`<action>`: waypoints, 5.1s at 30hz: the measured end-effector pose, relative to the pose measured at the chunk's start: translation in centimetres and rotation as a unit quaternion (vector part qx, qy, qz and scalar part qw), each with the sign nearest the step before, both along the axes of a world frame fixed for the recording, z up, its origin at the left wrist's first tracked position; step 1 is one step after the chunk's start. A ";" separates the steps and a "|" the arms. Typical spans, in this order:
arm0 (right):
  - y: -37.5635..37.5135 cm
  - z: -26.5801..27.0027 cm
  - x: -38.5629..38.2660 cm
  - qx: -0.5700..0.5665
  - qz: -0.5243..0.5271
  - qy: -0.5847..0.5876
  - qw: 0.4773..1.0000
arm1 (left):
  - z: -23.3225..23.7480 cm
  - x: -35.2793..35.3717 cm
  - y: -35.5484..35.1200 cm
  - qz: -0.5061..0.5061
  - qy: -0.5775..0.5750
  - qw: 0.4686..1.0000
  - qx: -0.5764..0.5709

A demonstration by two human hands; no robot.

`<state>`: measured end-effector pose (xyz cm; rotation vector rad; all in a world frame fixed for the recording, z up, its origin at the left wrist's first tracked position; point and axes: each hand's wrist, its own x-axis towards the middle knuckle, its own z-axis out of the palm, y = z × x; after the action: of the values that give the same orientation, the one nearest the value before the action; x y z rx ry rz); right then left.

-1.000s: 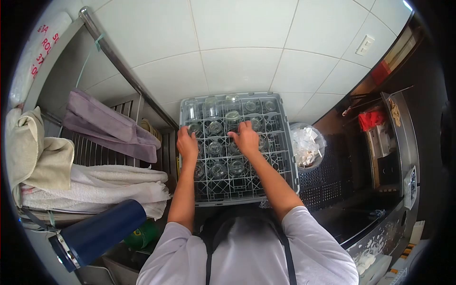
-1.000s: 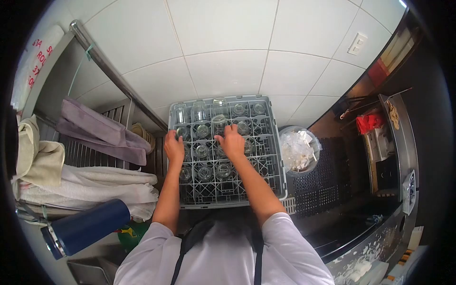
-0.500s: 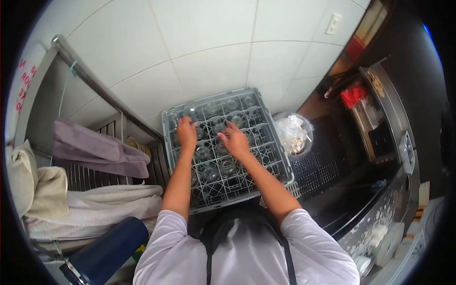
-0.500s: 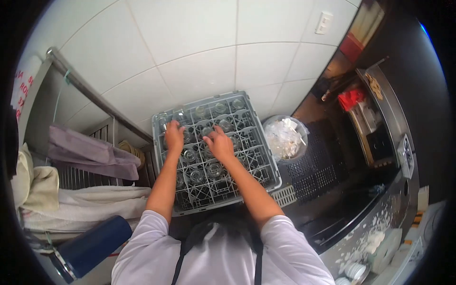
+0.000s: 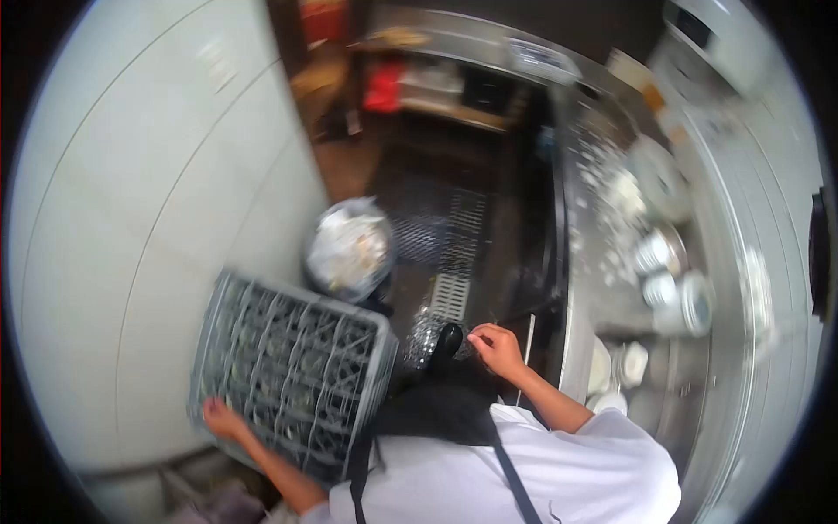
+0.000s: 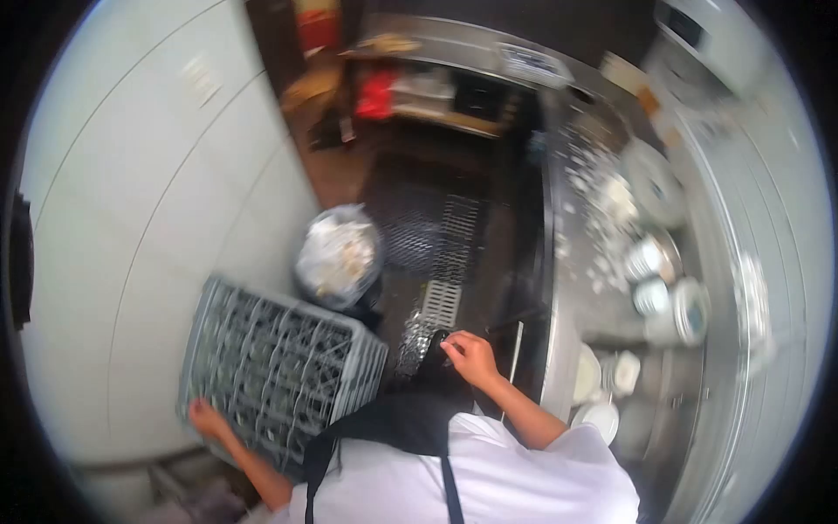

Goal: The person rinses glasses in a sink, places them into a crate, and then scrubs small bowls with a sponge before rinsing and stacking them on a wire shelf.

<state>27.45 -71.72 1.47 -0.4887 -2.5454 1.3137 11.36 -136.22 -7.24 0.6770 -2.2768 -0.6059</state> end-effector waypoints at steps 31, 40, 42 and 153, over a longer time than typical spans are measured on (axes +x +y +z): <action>64.4 1.5 -3.8 0.390 -0.410 -0.020 0.824 | 12.2 -20.5 81.3 -0.706 -0.067 0.703 0.052; 81.0 -1.8 -5.0 0.309 -0.140 -0.239 0.910 | 9.4 -30.9 98.9 -0.766 -0.160 0.622 -0.004; 83.4 -2.8 -6.3 0.273 -0.144 -0.286 0.907 | 8.6 -33.0 102.3 -0.774 -0.186 0.605 -0.017; -5.6 -32.3 74.6 -0.405 -0.772 0.370 0.322 | -1.9 3.3 54.2 -0.685 -0.540 0.444 -0.204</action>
<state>102.07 -77.33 -30.83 -1.3840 0.1699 1.0675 14.66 -81.99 -9.13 -1.9030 -3.5477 -0.0719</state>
